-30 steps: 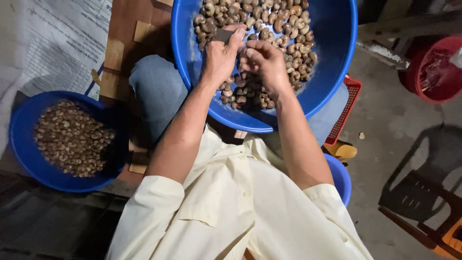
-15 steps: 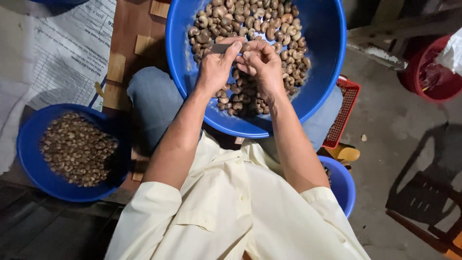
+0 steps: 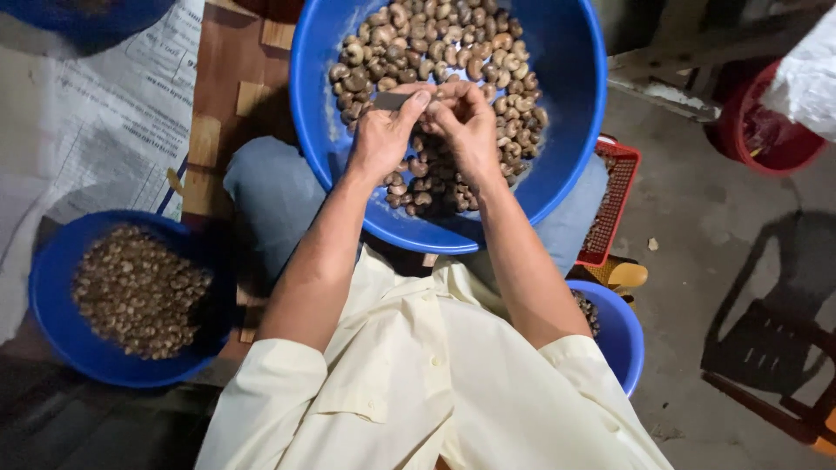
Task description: The person sits on the floor and uses a small knife to peel the outer skin off cashew nuts. They pick each nut from a large blue basin, scrape the skin with the knife, and place the peeled nut into a smaller blue basin to the right.
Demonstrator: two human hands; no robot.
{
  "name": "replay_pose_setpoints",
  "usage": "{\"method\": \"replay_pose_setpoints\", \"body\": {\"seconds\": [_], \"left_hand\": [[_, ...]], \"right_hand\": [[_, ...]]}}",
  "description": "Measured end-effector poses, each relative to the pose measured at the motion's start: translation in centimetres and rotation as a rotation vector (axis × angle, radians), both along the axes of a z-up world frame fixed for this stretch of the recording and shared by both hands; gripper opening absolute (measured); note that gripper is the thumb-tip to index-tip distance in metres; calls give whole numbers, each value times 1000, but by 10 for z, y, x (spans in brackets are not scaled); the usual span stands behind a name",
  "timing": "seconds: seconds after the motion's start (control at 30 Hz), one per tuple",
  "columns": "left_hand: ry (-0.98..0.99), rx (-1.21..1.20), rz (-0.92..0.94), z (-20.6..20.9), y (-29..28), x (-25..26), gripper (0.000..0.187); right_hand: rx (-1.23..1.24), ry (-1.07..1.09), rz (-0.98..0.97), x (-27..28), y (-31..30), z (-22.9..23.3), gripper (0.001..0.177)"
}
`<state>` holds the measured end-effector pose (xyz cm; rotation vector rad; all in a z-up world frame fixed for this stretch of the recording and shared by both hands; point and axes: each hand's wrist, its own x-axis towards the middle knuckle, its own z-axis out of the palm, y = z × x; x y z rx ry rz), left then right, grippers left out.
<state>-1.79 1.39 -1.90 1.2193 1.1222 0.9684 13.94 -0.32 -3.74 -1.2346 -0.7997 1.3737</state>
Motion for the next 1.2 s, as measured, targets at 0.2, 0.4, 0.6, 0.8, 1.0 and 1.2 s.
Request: {"method": "replay_pose_setpoints", "body": {"seconds": [0.2,0.4,0.6,0.8,1.0,1.2], "left_hand": [[83,21,-9,5,0,1,30],[29,76,78,-11,0,-1,25],[59,76,83,-20,-1,0,22],[33,64,64,-13,-3,-3,23],[82,81,37,-15,-4,-3,22],[-8,42,83,-18,-2,-2,22]], "right_hand": [[107,-166,59,3,-1,-13,19],[173,-570,0,3,-4,-19,24],[164,-668,18,-1,-9,-4,24],[153,-677,41,-1,-10,-3,25],[186,-708,68,-5,-10,8,25],[181,-644,35,-4,-11,10,25]]}}
